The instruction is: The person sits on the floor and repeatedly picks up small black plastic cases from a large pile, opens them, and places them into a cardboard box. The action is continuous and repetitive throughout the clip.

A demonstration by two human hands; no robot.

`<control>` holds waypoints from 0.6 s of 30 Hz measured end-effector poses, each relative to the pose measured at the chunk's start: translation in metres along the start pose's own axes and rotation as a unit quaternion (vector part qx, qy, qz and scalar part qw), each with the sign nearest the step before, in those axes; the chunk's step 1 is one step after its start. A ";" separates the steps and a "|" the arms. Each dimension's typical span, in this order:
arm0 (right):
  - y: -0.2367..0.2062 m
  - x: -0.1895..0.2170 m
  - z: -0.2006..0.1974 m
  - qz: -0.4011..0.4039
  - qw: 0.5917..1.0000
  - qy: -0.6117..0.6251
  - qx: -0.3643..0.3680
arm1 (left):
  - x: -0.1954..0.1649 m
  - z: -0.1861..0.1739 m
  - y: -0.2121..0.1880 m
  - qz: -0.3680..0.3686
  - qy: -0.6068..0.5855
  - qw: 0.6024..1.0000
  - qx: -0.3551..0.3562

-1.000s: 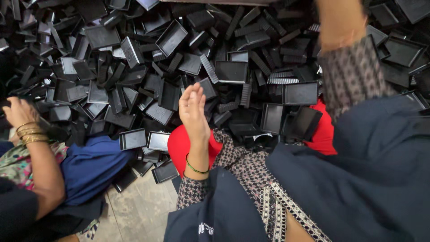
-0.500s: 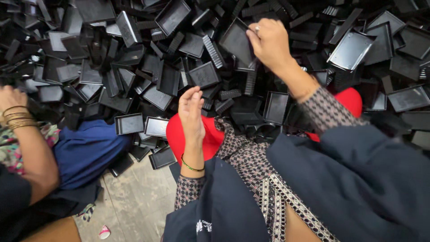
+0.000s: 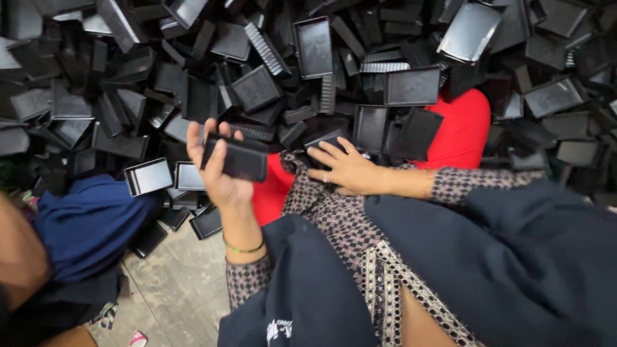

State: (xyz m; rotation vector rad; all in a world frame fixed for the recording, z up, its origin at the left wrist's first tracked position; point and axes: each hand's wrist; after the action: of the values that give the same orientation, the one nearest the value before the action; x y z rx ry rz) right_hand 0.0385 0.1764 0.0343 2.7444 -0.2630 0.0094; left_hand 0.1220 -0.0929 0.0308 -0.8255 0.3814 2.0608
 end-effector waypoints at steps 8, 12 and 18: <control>-0.007 -0.103 0.036 0.019 0.975 0.159 0.153 | 0.009 -0.013 -0.052 -0.113 0.003 0.993 -0.034; 0.033 -0.159 -0.010 0.056 0.960 0.272 0.045 | 0.014 -0.021 -0.063 -0.115 0.014 0.993 -0.029; 0.041 -0.108 -0.067 0.125 0.950 0.166 -0.233 | 0.036 0.004 -0.070 -0.140 0.050 0.989 0.026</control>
State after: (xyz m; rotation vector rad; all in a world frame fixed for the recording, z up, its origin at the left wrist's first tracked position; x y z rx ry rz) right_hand -0.0728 0.1840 0.1070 2.1799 -0.4508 0.4189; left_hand 0.1624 -0.0281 0.0121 -0.8989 0.3503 1.7485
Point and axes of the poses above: each hand's wrist, its own y-axis towards the middle knuckle, its own z-axis out of the palm, x = y × z, and after that the axes turned 7 degrees about y, right-handed
